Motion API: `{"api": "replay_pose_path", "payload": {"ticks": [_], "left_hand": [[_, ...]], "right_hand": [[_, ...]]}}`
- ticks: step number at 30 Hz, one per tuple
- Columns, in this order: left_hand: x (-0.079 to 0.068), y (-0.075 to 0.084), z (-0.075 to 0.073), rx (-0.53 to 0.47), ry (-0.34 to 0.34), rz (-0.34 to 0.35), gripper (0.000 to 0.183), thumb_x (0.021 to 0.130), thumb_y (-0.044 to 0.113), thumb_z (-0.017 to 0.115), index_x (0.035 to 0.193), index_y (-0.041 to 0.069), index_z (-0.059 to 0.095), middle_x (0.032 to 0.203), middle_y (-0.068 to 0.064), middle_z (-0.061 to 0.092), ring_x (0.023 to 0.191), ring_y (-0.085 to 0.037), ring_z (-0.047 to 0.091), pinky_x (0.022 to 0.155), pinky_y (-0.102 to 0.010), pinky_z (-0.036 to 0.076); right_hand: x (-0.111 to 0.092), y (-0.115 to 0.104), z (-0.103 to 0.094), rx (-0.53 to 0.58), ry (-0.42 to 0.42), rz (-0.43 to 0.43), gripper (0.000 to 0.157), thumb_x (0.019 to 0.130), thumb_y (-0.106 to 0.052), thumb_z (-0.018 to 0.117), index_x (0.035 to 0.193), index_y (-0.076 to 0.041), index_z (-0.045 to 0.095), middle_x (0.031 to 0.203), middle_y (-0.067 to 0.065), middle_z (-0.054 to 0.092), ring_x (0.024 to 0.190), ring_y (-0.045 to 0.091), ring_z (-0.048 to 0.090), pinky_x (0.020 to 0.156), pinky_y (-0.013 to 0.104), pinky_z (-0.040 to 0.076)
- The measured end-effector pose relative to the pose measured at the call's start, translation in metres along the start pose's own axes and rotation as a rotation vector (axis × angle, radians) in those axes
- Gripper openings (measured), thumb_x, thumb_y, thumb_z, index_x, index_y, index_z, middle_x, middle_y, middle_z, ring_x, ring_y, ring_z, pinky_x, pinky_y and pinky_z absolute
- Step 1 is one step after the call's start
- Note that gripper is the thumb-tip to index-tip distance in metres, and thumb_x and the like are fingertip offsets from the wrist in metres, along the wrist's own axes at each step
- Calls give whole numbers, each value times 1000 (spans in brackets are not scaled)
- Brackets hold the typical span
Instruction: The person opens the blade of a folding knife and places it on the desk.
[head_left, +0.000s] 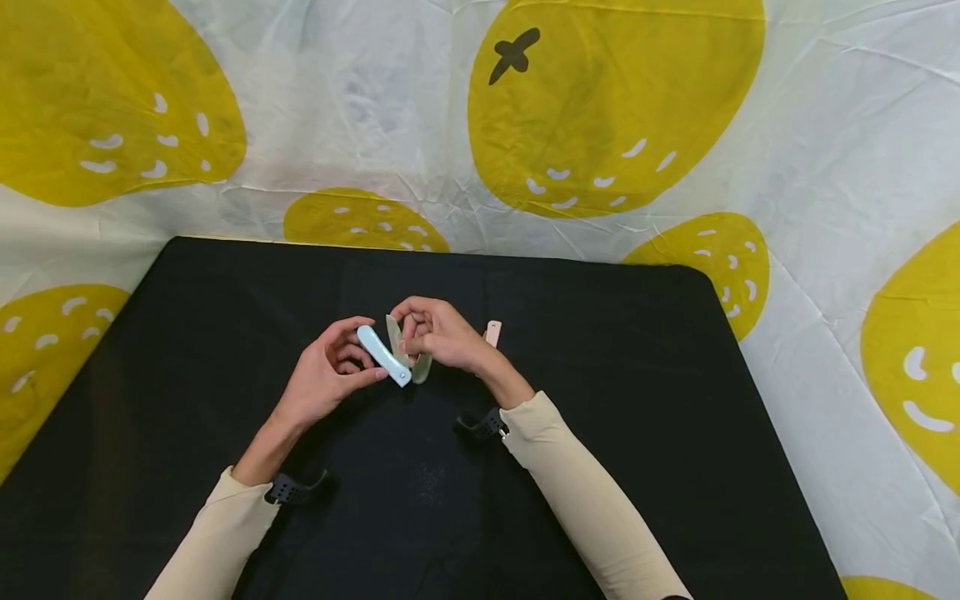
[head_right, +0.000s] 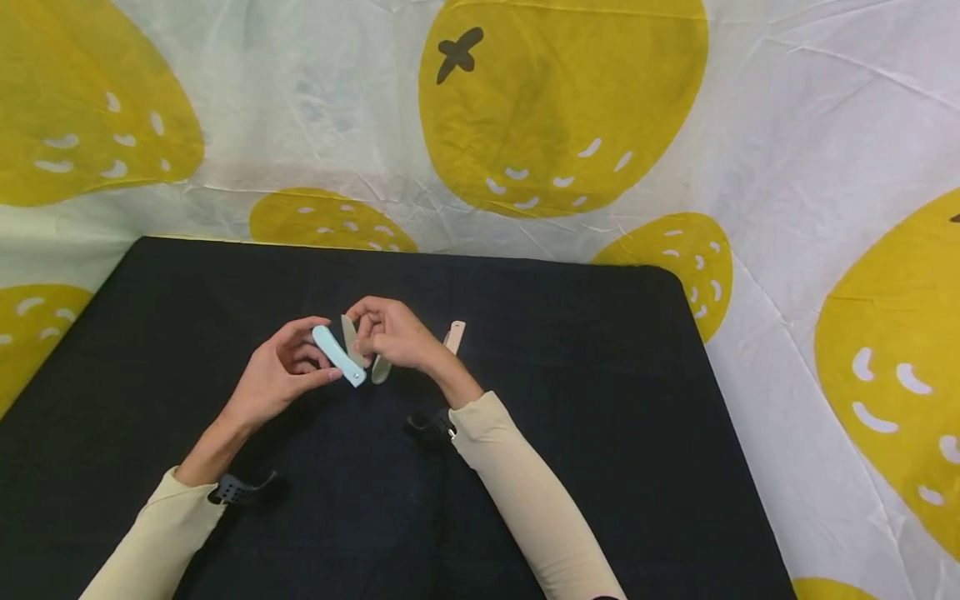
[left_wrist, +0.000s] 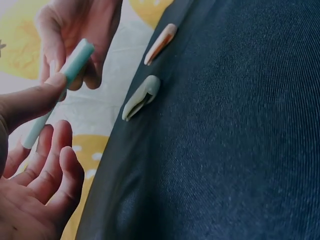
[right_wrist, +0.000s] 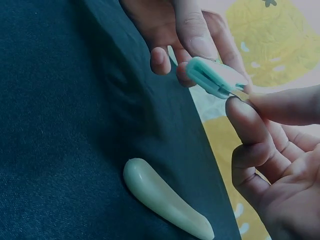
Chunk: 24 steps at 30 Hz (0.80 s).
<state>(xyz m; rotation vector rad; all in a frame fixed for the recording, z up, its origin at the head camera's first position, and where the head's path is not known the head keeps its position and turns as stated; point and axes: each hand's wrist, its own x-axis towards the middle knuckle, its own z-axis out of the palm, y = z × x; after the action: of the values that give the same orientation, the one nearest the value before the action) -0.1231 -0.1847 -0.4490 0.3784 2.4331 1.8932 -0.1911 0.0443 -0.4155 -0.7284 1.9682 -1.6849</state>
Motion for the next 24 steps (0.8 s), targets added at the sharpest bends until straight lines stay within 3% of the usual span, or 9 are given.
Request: {"api": "replay_pose_path", "payload": {"ticks": [4,10,17,22,24], "left_hand": [[-2,-2,-2,-16,62,-41,62,86,3,84,140,-1,54,102,2,67,79,-4,69,70,-16,57],[-4,-5,-6,68,182,-36,50,84,12,87,129,4,65,96,10,72,76,-2,71,70,-16,57],[-7,-6,-7,127,283,-38,41,81,18,90,116,7,73,89,14,75,69,-1,72,61,-18,55],[-8,-4,-6,136,360,-54,36,77,16,93,107,7,76,84,10,78,64,0,71,59,-17,54],[-8,-3,-5,137,391,-64,33,76,14,94,104,6,77,82,11,77,62,1,70,57,-17,53]], "right_hand": [[1,0,0,19,48,18,33,89,12,66,120,6,60,76,2,61,61,17,61,69,50,57],[2,0,-1,35,109,43,34,88,12,67,121,4,61,77,2,61,63,17,61,73,52,57],[4,0,-3,82,195,52,34,88,11,65,121,3,61,75,1,60,70,45,61,70,46,55],[6,0,-4,153,267,55,36,88,12,66,124,5,60,74,0,59,60,23,63,67,40,56],[6,0,-3,168,294,51,36,89,12,66,124,5,60,74,0,60,59,21,63,66,37,56]]}}
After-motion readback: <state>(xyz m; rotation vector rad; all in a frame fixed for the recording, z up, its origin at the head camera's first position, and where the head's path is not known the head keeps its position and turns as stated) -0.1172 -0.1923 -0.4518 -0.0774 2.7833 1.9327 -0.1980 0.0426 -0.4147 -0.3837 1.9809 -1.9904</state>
